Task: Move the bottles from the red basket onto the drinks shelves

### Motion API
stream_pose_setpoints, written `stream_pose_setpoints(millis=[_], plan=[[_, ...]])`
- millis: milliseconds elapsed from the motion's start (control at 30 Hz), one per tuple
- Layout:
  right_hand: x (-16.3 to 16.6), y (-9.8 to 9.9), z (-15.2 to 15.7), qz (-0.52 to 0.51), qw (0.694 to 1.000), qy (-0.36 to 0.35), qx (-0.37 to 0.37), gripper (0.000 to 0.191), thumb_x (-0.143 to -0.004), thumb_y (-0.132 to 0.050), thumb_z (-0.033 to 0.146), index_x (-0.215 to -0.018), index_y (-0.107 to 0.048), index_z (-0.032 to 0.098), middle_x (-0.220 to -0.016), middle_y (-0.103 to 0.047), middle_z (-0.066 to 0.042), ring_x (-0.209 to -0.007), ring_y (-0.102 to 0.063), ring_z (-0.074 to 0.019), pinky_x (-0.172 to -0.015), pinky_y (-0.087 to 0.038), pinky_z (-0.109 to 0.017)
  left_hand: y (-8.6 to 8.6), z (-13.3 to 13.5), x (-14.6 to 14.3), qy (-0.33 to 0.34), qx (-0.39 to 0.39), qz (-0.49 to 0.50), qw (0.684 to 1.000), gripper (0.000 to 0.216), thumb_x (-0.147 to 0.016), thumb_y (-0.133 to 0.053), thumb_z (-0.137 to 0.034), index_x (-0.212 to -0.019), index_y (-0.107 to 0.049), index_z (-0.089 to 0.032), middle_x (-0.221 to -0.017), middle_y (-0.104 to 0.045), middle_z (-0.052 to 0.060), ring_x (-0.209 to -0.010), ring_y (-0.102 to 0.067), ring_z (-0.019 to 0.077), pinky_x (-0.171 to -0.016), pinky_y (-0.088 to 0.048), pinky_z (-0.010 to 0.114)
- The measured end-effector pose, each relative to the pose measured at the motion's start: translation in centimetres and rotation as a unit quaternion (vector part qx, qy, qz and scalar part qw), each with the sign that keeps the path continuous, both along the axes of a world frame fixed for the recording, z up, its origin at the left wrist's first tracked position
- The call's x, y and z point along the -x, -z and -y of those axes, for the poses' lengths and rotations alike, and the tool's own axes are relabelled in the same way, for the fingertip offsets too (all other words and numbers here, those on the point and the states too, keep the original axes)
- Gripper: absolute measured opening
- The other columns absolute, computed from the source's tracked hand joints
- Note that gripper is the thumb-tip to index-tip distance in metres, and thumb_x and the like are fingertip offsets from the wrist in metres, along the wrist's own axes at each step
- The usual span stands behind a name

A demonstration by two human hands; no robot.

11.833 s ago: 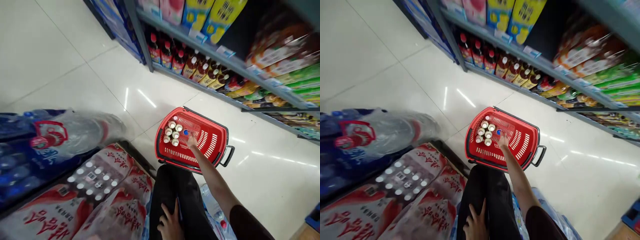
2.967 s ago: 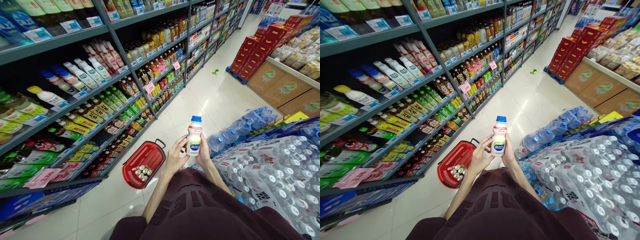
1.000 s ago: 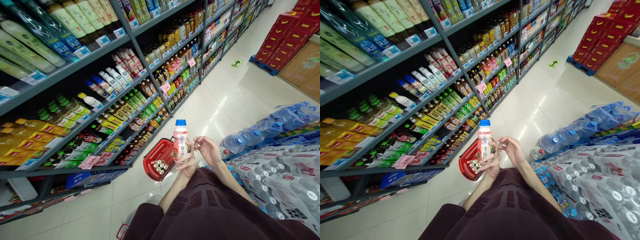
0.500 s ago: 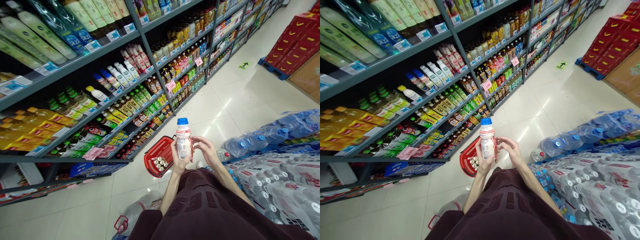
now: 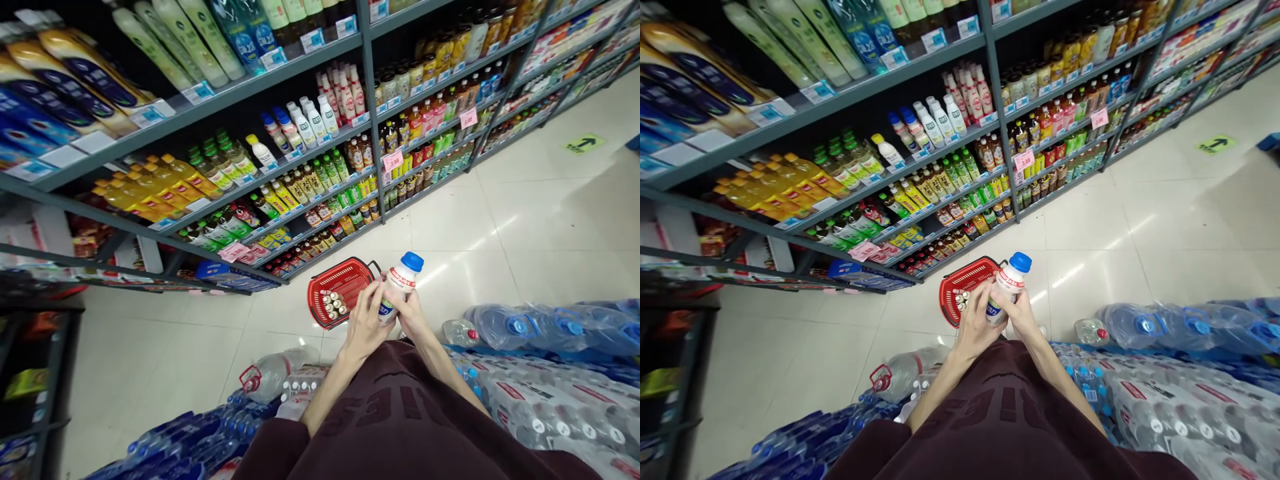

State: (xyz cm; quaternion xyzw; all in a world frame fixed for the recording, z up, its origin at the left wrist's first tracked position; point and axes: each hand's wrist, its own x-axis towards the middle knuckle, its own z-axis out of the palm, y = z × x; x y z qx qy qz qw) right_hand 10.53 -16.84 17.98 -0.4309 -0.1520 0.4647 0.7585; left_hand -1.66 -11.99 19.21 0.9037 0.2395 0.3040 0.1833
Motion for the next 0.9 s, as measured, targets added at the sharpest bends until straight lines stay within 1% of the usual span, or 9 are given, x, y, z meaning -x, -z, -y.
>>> stream_pose_setpoints(millis=[100, 167, 267, 367, 467, 600, 700, 833, 900], plan=[[-0.4, 0.6, -0.1, -0.011, 1.000, -0.024, 0.012, 0.049, -0.069, -0.089, 0.043, -0.111, -0.074, 0.021, -0.114, -0.079, -0.009, -0.106, -0.074, -0.0279, -0.097, -0.059, -0.040, -1.1, -0.8, 1.4, 0.064, 0.123, -0.054, 0.989, 0.112, -0.075, -0.086, -0.031, -0.164, -0.018, -0.031, -0.153, -0.046, 0.016, -0.141, -0.051, 0.0343, -0.113, -0.051, 0.052], [-1.1, 1.2, 0.2, 0.008, 0.998, -0.055, 0.020, 0.047, -0.070, -0.088, 0.046, -0.106, -0.075, 0.018, -0.104, -0.080, -0.010, -0.096, -0.075, -0.0280, -0.090, -0.061, -0.041, -2.3, -1.7, 2.1, 0.080, 0.212, -0.060, 0.972, 0.096, -0.078, -0.085, -0.042, -0.159, -0.033, -0.032, -0.154, -0.048, 0.013, -0.141, -0.051, 0.0327, -0.116, -0.048, 0.051], [-1.9, 1.7, 0.7, 0.085, 0.987, -0.128, 0.035, 0.045, -0.071, -0.088, 0.046, -0.101, -0.074, 0.016, -0.095, -0.080, -0.010, -0.091, -0.075, -0.0283, -0.086, -0.061, -0.042, -4.2, -3.4, 2.1, 0.045, 0.282, -0.022, 0.958, 0.056, -0.092, -0.069, -0.044, -0.145, -0.055, -0.030, -0.148, -0.056, 0.012, -0.138, -0.054, 0.0294, -0.118, -0.044, 0.049], [-2.4, 1.5, 1.0, 0.189, 0.963, -0.192, 0.030, 0.045, -0.071, -0.088, 0.044, -0.103, -0.073, 0.016, -0.099, -0.079, -0.011, -0.094, -0.073, -0.0294, -0.090, -0.059, -0.042, -5.3, -4.4, 0.9, 0.034, 0.314, -0.040, 0.948, 0.059, -0.088, -0.075, -0.045, -0.143, -0.058, -0.029, -0.142, -0.063, 0.011, -0.133, -0.057, 0.0303, -0.117, -0.042, 0.049], [-2.9, 1.2, 1.2, 0.227, 0.948, -0.222, 0.030, 0.044, -0.077, -0.083, 0.044, -0.107, -0.072, 0.015, -0.101, -0.079, -0.012, -0.096, -0.073, -0.0305, -0.089, -0.058, -0.042, -5.0, -4.2, -0.8, 0.038, 0.395, -0.031, 0.917, 0.057, -0.084, -0.078, -0.045, -0.136, -0.063, -0.025, -0.129, -0.070, 0.010, -0.120, -0.064, 0.0297, -0.109, -0.049, 0.047], [-4.5, 1.8, 1.6, 0.271, 0.936, -0.221, 0.028, 0.037, -0.078, -0.081, 0.038, -0.105, -0.073, 0.014, -0.104, -0.079, -0.014, -0.095, -0.074, -0.0323, -0.085, -0.058, -0.041, -3.0, -2.4, -3.1, 0.028, 0.511, 0.108, 0.852, 0.054, -0.077, -0.085, -0.043, -0.121, -0.066, -0.017, -0.120, -0.072, 0.012, -0.115, -0.066, 0.0284, -0.102, -0.052, 0.040], [-5.7, 3.0, 2.0, 0.329, 0.925, -0.187, 0.037, 0.030, -0.077, -0.078, 0.033, -0.101, -0.074, 0.016, -0.098, -0.080, -0.012, -0.089, -0.075, -0.0308, -0.081, -0.058, -0.039, -1.8, -1.3, -4.5, -0.014, 0.508, 0.140, 0.850, 0.053, -0.072, -0.089, -0.035, -0.118, -0.068, -0.017, -0.119, -0.072, 0.011, -0.114, -0.065, 0.0278, -0.100, -0.051, 0.038], [-6.4, 5.0, 2.5, 0.383, 0.909, -0.132, 0.098, 0.033, -0.073, -0.073, 0.032, -0.102, -0.072, 0.016, -0.095, -0.080, -0.011, -0.086, -0.075, -0.0312, -0.079, -0.058, -0.038, -1.2, -1.1, -5.8, -0.045, 0.442, 0.020, 0.895, 0.054, -0.072, -0.082, -0.020, -0.124, -0.067, -0.018, -0.118, -0.072, 0.009, -0.109, -0.065, 0.0267, -0.100, -0.051, 0.040], [-6.7, 5.9, 2.5, 0.399, 0.902, -0.114, 0.122, 0.035, -0.073, -0.071, 0.032, -0.105, -0.071, 0.017, -0.098, -0.080, -0.011, -0.090, -0.075, -0.0321, -0.081, -0.058, -0.038, -1.4, -1.3, -6.2, -0.064, 0.392, -0.051, 0.916, 0.057, -0.072, -0.080, -0.019, -0.127, -0.066, -0.019, -0.121, -0.070, 0.009, -0.111, -0.064, 0.0277, -0.102, -0.049, 0.042]])
